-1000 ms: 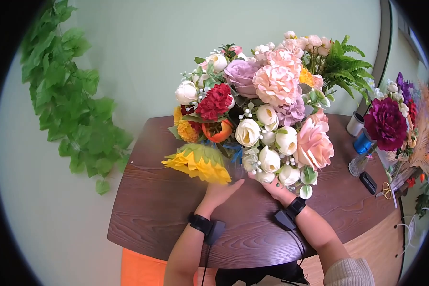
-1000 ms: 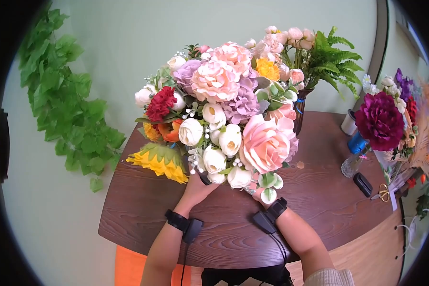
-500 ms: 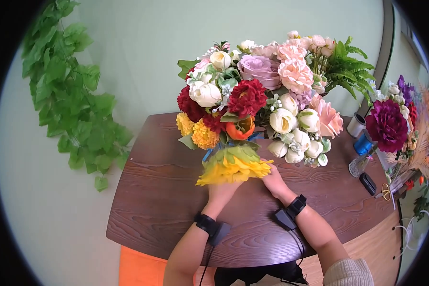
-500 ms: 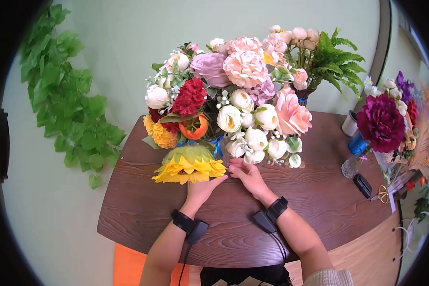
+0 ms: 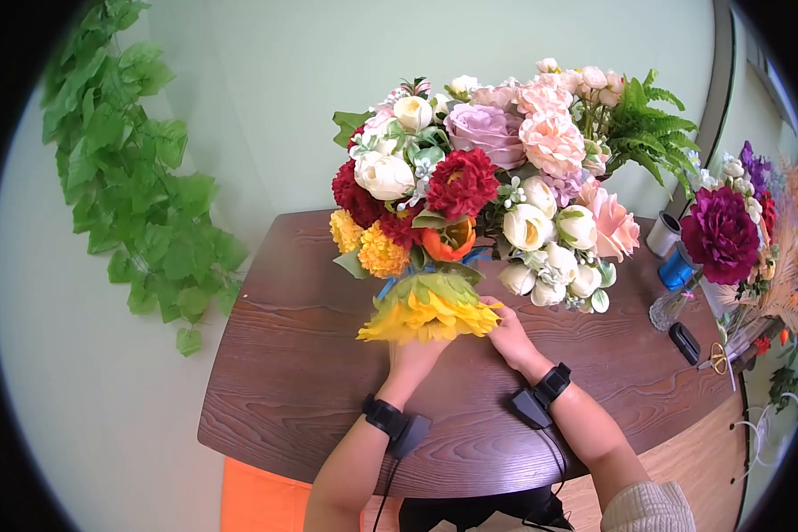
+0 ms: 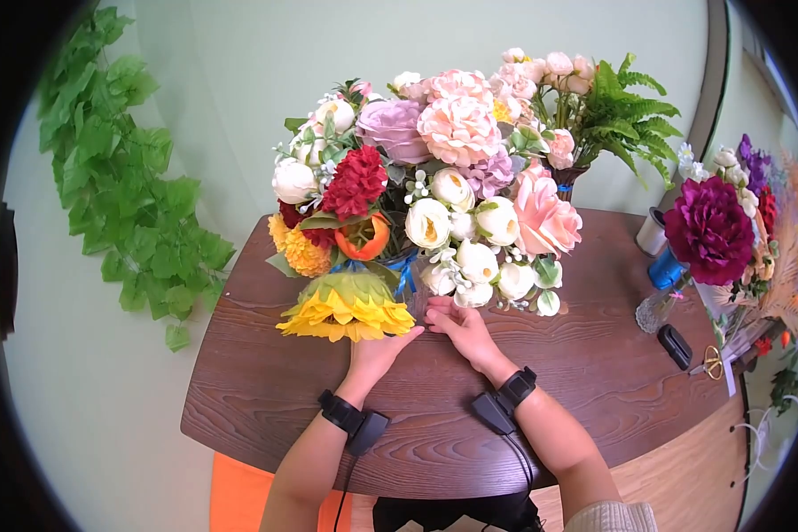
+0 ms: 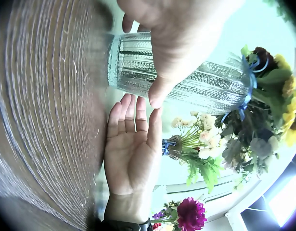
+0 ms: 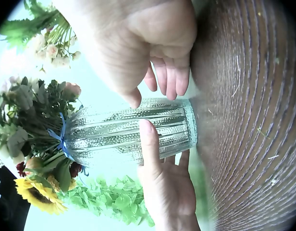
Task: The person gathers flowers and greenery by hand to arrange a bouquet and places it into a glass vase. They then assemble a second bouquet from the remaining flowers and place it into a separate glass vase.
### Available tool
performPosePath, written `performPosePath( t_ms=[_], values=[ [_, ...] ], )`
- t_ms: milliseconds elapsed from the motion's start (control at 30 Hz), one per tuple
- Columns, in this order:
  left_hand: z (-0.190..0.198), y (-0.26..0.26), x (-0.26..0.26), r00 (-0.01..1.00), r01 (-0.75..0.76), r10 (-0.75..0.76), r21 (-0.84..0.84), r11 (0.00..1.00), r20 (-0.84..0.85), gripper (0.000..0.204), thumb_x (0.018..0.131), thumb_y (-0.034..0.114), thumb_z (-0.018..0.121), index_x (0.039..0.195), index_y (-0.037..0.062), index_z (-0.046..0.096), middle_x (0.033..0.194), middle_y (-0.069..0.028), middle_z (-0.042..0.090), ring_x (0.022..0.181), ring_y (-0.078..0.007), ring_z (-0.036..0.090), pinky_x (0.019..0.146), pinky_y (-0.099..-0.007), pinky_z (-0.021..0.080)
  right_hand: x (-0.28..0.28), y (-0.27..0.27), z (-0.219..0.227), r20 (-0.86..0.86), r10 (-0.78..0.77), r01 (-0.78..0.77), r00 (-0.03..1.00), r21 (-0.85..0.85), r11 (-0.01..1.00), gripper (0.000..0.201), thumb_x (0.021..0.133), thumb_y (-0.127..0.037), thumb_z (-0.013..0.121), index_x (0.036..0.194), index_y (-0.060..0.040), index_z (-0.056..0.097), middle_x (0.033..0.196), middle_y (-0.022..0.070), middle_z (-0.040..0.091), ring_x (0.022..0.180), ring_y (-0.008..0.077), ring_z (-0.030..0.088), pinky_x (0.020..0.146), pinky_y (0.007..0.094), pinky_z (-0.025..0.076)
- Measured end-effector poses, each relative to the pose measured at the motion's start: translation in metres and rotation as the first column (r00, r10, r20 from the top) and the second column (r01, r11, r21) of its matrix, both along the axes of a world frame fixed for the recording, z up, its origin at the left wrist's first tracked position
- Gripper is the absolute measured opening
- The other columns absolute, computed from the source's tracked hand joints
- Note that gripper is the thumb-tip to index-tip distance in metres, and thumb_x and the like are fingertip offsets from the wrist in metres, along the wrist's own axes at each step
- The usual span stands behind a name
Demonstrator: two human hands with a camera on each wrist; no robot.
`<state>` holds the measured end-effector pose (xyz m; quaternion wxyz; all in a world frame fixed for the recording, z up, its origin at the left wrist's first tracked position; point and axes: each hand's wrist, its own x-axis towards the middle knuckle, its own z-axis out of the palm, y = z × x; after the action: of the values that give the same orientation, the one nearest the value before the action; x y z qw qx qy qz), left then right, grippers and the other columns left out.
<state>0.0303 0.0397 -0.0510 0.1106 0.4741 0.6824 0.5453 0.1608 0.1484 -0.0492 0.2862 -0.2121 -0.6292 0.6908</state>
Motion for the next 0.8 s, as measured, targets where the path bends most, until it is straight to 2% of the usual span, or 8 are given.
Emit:
performPosePath(
  t_ms=[133,200,300,433,633,800],
  values=[
    [-0.0032,0.001,-0.0008,1.0,0.011,-0.011,0.027,1.0,0.002,0.041,0.066,0.026,0.075,0.094,0.0009,0.057,0.092,-0.0077,0.06,0.086,-0.0211,0.056,0.076,-0.032,0.044,0.0005,-0.0013,0.0032,0.008,0.001,-0.001,1.0,0.013,1.0,0.033,0.085,-0.012,0.055,0.113,0.0032,0.047,0.103,0.0087,0.055,0.092,0.0144,0.055,0.08,0.0258,0.045],
    [-0.001,0.0001,-0.0003,0.998,0.01,-0.009,0.016,1.0,-0.063,0.041,0.066,0.027,0.074,0.093,0.0011,0.057,0.092,-0.0075,0.06,0.086,-0.0211,0.056,0.076,-0.0322,0.044,0.0009,-0.0013,0.0038,0.01,0.012,-0.012,1.0,0.024,1.0,0.033,0.085,-0.012,0.055,0.113,0.0031,0.047,0.102,0.0086,0.055,0.092,0.0144,0.055,0.08,0.0258,0.045],
    [-0.0005,0.0002,-0.0021,0.997,0.001,-0.001,0.012,1.0,-0.075,0.04,0.067,0.027,0.074,0.093,0.0013,0.058,0.091,-0.0074,0.06,0.085,-0.021,0.056,0.075,-0.0322,0.044,0.0001,-0.0022,0.0061,0.013,0.014,-0.015,1.0,0.034,0.999,0.032,0.085,-0.012,0.055,0.113,0.003,0.047,0.102,0.0083,0.055,0.092,0.0142,0.055,0.08,0.0257,0.045],
    [0.0026,-0.0005,-0.0007,0.999,-0.004,0.005,0.024,1.0,-0.042,0.039,0.067,0.027,0.073,0.092,0.0016,0.058,0.091,-0.0074,0.06,0.085,-0.0212,0.056,0.075,-0.0323,0.044,0.0001,-0.0017,0.0049,0.012,0.018,-0.019,1.0,0.035,0.999,0.032,0.085,-0.013,0.055,0.113,0.0029,0.047,0.102,0.0082,0.055,0.092,0.0139,0.055,0.08,0.0257,0.045],
    [-0.003,0.0009,-0.0027,0.996,-0.001,0.004,0.042,0.999,-0.089,0.039,0.067,0.026,0.073,0.093,0.001,0.057,0.09,-0.0075,0.06,0.084,-0.0211,0.057,0.075,-0.0323,0.044,0.0008,-0.0015,0.0046,0.024,0.021,-0.022,0.999,0.054,0.998,0.032,0.085,-0.014,0.055,0.112,0.0028,0.048,0.102,0.0079,0.055,0.09,0.0135,0.055,0.079,0.0255,0.045],
    [-0.0034,0.0013,-0.0028,0.999,0.015,-0.013,0.038,0.999,-0.041,0.037,0.069,0.026,0.072,0.092,0.0011,0.059,0.09,-0.0073,0.061,0.084,-0.0205,0.057,0.074,-0.0317,0.044,0.0,-0.001,0.0038,0.026,0.023,-0.024,0.999,0.058,0.998,0.031,0.085,-0.014,0.055,0.112,0.0024,0.048,0.101,0.0077,0.056,0.09,0.0132,0.055,0.078,0.0254,0.045]
  ],
)
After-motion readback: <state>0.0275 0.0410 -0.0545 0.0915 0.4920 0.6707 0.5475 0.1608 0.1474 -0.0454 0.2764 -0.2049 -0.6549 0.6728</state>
